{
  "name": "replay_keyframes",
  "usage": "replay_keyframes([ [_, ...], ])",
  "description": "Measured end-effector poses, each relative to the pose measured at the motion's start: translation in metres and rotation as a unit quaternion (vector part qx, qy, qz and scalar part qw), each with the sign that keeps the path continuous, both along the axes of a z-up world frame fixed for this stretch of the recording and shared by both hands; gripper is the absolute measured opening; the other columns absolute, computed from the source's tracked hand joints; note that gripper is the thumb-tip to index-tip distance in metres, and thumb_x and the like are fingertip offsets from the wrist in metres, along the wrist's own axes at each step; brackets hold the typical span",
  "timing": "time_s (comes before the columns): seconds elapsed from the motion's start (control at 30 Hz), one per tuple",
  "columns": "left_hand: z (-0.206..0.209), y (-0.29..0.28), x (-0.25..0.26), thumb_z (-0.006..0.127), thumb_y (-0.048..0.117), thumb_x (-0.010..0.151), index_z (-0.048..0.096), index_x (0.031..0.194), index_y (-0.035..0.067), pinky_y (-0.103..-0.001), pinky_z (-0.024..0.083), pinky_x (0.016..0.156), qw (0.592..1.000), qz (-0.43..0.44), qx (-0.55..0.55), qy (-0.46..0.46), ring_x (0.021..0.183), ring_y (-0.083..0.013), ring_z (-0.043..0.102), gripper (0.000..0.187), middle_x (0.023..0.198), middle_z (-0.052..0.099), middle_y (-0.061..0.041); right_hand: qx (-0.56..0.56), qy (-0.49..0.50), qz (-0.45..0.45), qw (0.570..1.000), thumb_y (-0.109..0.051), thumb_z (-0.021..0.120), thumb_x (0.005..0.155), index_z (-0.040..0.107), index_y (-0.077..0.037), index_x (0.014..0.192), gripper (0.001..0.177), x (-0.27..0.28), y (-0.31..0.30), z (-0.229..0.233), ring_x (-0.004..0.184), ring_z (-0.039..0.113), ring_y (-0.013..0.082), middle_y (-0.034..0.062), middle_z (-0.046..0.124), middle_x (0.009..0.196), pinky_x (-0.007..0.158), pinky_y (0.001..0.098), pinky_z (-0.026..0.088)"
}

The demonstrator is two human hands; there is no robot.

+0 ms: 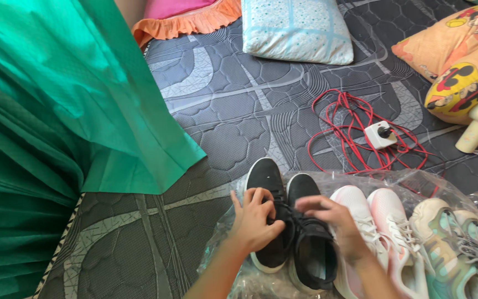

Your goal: The person unlaces a black sneaker and then a white sneaker, removing the laces from each shoe. They then re-lace the white sneaker by threading the laces through the eyelets and tying them. The shoes remain on a plastic sheet on the bed.

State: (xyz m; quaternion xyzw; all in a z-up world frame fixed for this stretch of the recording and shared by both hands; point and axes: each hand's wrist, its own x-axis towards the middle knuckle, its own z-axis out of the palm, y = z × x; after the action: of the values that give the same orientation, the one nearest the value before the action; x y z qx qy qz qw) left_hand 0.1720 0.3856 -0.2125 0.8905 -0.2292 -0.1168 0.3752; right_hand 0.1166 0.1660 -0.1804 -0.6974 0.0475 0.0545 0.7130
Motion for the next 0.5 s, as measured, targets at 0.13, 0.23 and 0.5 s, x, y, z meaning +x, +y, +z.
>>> replay_keyframes([
  [0.13, 0.006, -0.014, 0.013, 0.076, 0.03, 0.062, 0.065, 0.065, 0.01, -0.075, 0.008, 0.11, 0.998, 0.008, -0.039, 0.043, 0.119, -0.0285, 0.048, 0.023, 0.108, 0.06, -0.003, -0.442, -0.071, -0.025, 0.894, -0.025, 0.083, 0.063, 0.062, -0.008, 0.133, 0.074, -0.005, 0.018, -0.022, 0.111, 0.058, 0.0327, 0.0112, 0.065, 0.123, 0.094, 0.047, 0.042],
  [0.23, -0.001, -0.01, 0.023, 0.07, 0.038, 0.073, 0.067, 0.074, 0.017, -0.059, 0.019, 0.119, 0.99, -0.016, 0.007, 0.137, 0.093, -0.0207, 0.066, 0.021, 0.076, 0.066, -0.001, -0.444, -0.054, -0.031, 0.894, -0.022, 0.083, 0.065, 0.066, -0.012, 0.125, 0.063, -0.011, 0.023, -0.038, 0.107, 0.062, 0.03, 0.0083, 0.07, 0.108, 0.093, 0.0422, 0.047],
  [0.5, -0.021, -0.007, 0.017, 0.07, 0.032, 0.088, 0.077, 0.086, 0.019, -0.058, 0.02, 0.101, 0.995, 0.048, -0.066, -0.052, 0.091, -0.0226, 0.064, 0.015, 0.084, 0.067, 0.0, -0.425, -0.072, -0.06, 0.9, -0.019, 0.079, 0.074, 0.072, -0.01, 0.102, 0.031, -0.011, 0.023, -0.039, 0.1, 0.067, 0.0276, 0.0073, 0.074, 0.096, 0.089, 0.0385, 0.052],
])
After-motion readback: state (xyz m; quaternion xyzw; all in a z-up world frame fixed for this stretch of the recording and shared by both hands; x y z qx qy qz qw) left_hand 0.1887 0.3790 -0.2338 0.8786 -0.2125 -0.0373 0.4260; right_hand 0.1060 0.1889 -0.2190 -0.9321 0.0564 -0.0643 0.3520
